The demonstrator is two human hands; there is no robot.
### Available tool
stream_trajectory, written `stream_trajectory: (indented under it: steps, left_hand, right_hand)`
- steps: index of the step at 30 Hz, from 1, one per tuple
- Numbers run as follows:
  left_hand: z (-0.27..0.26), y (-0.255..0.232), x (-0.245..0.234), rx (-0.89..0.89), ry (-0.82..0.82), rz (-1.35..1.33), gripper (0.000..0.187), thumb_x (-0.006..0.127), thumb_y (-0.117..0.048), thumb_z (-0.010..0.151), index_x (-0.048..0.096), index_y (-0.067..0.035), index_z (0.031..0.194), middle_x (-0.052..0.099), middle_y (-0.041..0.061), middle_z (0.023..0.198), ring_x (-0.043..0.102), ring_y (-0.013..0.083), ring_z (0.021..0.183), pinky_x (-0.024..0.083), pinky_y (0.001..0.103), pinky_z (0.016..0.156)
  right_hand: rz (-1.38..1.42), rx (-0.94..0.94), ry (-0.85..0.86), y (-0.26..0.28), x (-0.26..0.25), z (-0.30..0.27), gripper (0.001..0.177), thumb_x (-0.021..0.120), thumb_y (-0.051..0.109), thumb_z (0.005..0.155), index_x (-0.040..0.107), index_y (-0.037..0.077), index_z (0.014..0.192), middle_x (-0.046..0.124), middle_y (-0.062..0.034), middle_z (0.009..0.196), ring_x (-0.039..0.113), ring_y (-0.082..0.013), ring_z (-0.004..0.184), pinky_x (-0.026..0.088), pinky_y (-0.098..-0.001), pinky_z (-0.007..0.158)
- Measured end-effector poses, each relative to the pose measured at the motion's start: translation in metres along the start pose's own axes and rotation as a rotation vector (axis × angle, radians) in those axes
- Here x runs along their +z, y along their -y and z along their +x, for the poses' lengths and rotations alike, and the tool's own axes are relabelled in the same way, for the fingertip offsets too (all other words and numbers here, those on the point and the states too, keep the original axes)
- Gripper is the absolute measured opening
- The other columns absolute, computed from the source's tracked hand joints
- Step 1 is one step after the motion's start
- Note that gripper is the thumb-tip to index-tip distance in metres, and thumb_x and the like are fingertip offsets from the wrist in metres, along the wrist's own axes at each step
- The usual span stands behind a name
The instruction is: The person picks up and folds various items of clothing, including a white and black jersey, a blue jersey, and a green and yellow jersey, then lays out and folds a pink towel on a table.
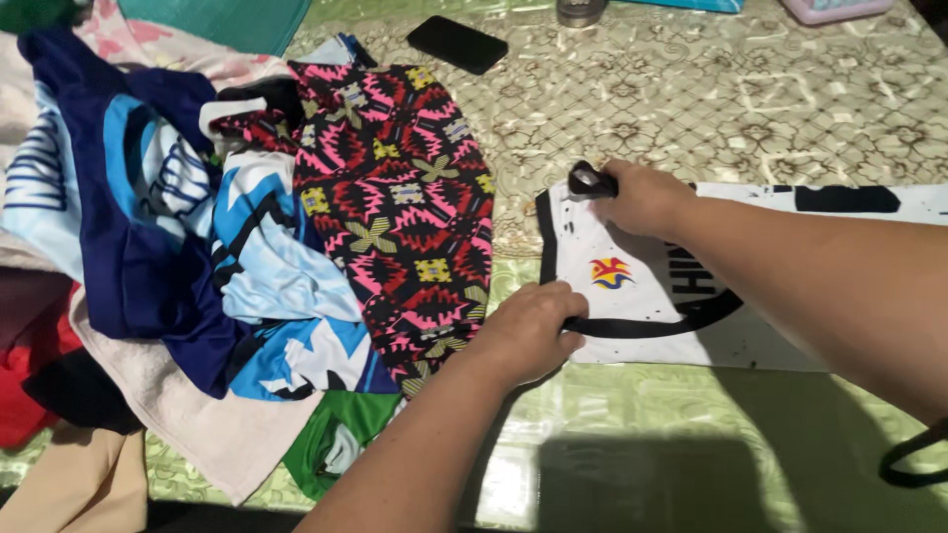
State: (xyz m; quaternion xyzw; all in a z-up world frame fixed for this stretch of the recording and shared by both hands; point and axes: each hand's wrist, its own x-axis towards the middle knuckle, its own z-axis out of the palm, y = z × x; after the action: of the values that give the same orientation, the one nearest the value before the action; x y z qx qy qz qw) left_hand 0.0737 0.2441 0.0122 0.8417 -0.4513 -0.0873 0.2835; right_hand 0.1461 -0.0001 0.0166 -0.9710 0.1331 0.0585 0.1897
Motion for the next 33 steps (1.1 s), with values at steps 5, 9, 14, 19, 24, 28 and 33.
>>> stream_trajectory:
  steps: [5,9,14,19,24,28,33]
  left_hand:
    - [-0.004,0.011,-0.005,-0.061,0.040,-0.007,0.022,0.074,-0.014,0.082,0.072,-0.008,0.103,0.072,0.015,0.108,0.067,0.0353,0.107,0.051,0.046,0.093]
    - [-0.020,0.031,-0.027,-0.155,0.092,0.010,0.028,0.073,-0.012,0.079,0.072,-0.010,0.107,0.071,0.016,0.112,0.066,0.0351,0.109,0.050,0.045,0.095]
    - [-0.031,0.036,-0.049,-0.219,0.171,0.130,0.029,0.068,-0.007,0.076,0.073,-0.010,0.105,0.072,0.015,0.111,0.067,0.0337,0.110,0.052,0.043,0.096]
    - [-0.015,0.000,-0.066,-0.341,0.272,0.217,0.031,0.071,-0.015,0.074,0.072,-0.011,0.105,0.070,0.013,0.114,0.065,0.0332,0.111,0.051,0.045,0.096]
    - [0.015,-0.033,-0.055,-0.242,0.152,0.212,0.034,0.068,-0.019,0.078,0.071,-0.014,0.112,0.066,0.012,0.118,0.062,0.0350,0.114,0.050,0.048,0.097]
    - [0.048,-0.062,-0.028,-0.163,0.135,0.210,0.038,0.068,-0.021,0.081,0.068,-0.014,0.118,0.061,0.009,0.125,0.056,0.0337,0.121,0.047,0.048,0.101]
    - [0.097,-0.108,0.013,-0.043,0.142,0.178,0.048,0.072,-0.025,0.080,0.065,-0.017,0.126,0.056,0.007,0.134,0.049,0.0306,0.129,0.041,0.048,0.106]
  right_hand:
    - [0.055,-0.009,-0.068,0.021,0.013,0.000,0.038,0.070,0.029,0.090,0.068,0.021,0.127,0.074,-0.0157,0.113,0.070,-0.0352,0.106,0.053,-0.0469,0.092]
    - [0.196,-0.092,-0.022,0.042,0.021,0.003,0.033,0.066,0.022,0.092,0.069,0.018,0.124,0.075,-0.0152,0.109,0.072,-0.0327,0.101,0.054,-0.0432,0.092]
    - [0.236,-0.239,0.004,0.070,0.026,-0.004,0.054,0.067,0.020,0.087,0.055,0.017,0.139,0.073,-0.0143,0.108,0.070,-0.0306,0.101,0.053,-0.0396,0.091]
    - [0.329,-0.205,-0.003,0.057,0.007,-0.042,0.071,0.067,0.021,0.088,0.039,0.016,0.153,0.074,-0.0143,0.105,0.072,-0.0308,0.098,0.054,-0.0407,0.090]
    - [0.395,-0.171,-0.229,-0.026,-0.010,-0.072,0.060,0.066,0.026,0.091,0.051,0.009,0.146,0.068,-0.0159,0.125,0.069,-0.0311,0.110,0.053,-0.0408,0.093]
    - [0.139,0.019,-0.300,-0.135,-0.019,-0.096,0.067,0.060,0.039,0.094,0.046,0.009,0.152,0.057,-0.0211,0.142,0.056,-0.0382,0.127,0.044,-0.0442,0.106]
    - [-0.003,0.223,-0.348,-0.284,-0.022,-0.137,0.068,0.049,0.051,0.098,0.046,0.010,0.153,0.041,-0.0197,0.159,0.035,-0.0375,0.147,0.028,-0.0438,0.121]
